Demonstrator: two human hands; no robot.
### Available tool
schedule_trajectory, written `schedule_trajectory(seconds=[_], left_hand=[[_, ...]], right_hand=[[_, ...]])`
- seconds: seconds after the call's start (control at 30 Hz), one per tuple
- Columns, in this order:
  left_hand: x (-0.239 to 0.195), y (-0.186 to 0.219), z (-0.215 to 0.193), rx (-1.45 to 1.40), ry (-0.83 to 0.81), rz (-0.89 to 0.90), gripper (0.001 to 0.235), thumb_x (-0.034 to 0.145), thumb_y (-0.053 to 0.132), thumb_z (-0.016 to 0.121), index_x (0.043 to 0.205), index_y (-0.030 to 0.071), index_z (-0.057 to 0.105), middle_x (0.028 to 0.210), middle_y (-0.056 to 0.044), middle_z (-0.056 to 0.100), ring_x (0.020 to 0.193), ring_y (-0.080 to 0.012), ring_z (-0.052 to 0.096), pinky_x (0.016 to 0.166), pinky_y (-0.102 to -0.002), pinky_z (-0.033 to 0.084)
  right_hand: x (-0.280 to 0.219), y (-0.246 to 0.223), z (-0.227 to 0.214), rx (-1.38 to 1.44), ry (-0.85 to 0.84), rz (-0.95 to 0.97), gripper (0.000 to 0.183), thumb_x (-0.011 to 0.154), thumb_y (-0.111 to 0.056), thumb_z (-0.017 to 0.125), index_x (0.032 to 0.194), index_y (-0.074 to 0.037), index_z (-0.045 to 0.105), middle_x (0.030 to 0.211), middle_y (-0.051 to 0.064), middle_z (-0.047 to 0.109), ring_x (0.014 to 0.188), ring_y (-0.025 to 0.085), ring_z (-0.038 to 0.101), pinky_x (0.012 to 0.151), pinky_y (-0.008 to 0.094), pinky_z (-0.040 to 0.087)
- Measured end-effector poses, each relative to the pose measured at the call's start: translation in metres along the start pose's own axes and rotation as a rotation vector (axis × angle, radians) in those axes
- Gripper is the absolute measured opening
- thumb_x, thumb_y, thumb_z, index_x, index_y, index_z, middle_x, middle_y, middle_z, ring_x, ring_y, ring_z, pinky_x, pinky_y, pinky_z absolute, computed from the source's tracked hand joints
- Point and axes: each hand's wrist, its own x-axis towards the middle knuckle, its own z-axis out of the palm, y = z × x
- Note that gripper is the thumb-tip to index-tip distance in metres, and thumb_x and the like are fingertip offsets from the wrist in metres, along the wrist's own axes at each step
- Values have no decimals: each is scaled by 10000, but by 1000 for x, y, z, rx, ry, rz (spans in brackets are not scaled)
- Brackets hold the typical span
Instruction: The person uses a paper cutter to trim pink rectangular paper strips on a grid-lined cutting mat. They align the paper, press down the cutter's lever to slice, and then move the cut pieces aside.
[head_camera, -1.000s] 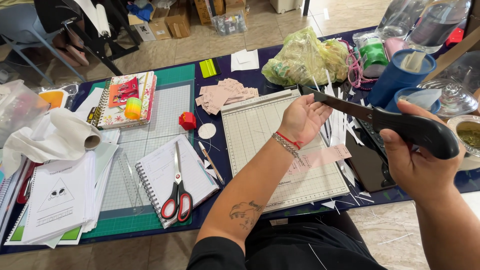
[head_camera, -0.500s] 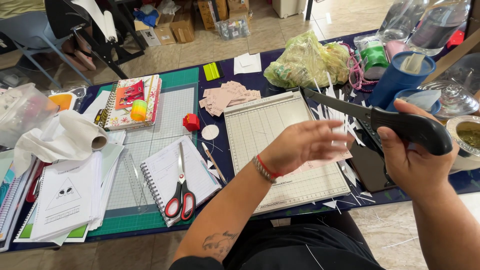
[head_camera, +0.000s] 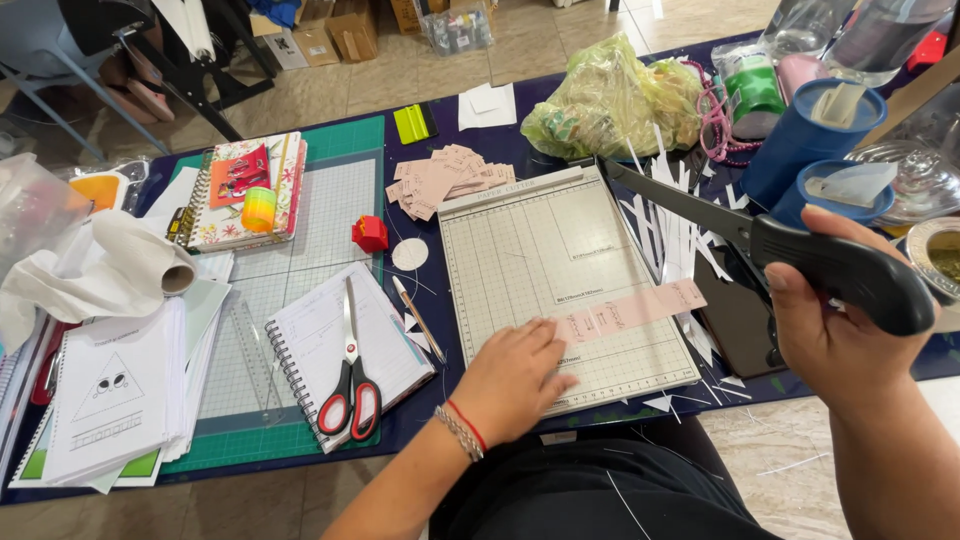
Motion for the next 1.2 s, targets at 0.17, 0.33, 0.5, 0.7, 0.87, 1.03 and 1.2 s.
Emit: schedule_trajectory(seconds=[0.17,0.33,0.5,0.7,0.87,1.03,1.2], left_hand=[[31,-4,25,42,-81,-14,781,1017,596,349,1558,34,330,1664,-209,238,1536,-346,207,1216,-521,178],[82,-5,41,161,0,6,833,977,692,312,1524,71,410,1627,-225,313,1513,-376,261,1180,-562,236],[103,2,46,170,80,-22,880,949,738,249,1473,65,466,1605,-193,373,1483,-402,310,1132,-618,276],[106,1,57,166,155,-51,932,931,773,206,1486,73,470,1614,-178,373,1503,-388,292,1182,-624,214],[106,0,51,141,121,-59,931,931,778,199,1542,104,394,1637,-164,326,1525,-374,240,1204,-615,153],[108,-1,46,121,91,-78,927,930,783,173,1546,121,380,1664,-144,262,1548,-352,170,1202,-651,87],[112,-4,55,121,113,-70,953,925,793,163,1560,109,355,1679,-146,231,1555,-348,163,1224,-609,82]], right_hand=[[-18,-2,-9,-167,-36,-47,395,1082,-111,706,1353,174,669,1335,300,661,1075,367,648,1025,423,488],[-62,3,-13,-496,-107,360,302,970,-395,794,1192,-197,746,1096,42,735,1007,279,718,966,395,517],[-89,9,-6,-319,-48,124,240,908,-239,777,1065,-67,719,976,72,721,768,209,666,812,331,518],[-104,15,6,-174,-48,-67,254,893,-162,665,1029,52,680,891,146,701,661,239,639,686,340,540],[-114,8,12,-113,-39,20,220,892,-136,644,1012,47,639,775,160,651,596,248,584,630,344,520],[-127,7,13,-111,-32,124,230,880,-140,669,1042,21,653,816,130,673,648,249,632,700,350,527],[-132,8,11,-101,-31,168,222,877,-163,662,1015,10,663,804,111,668,650,249,629,688,345,523]])
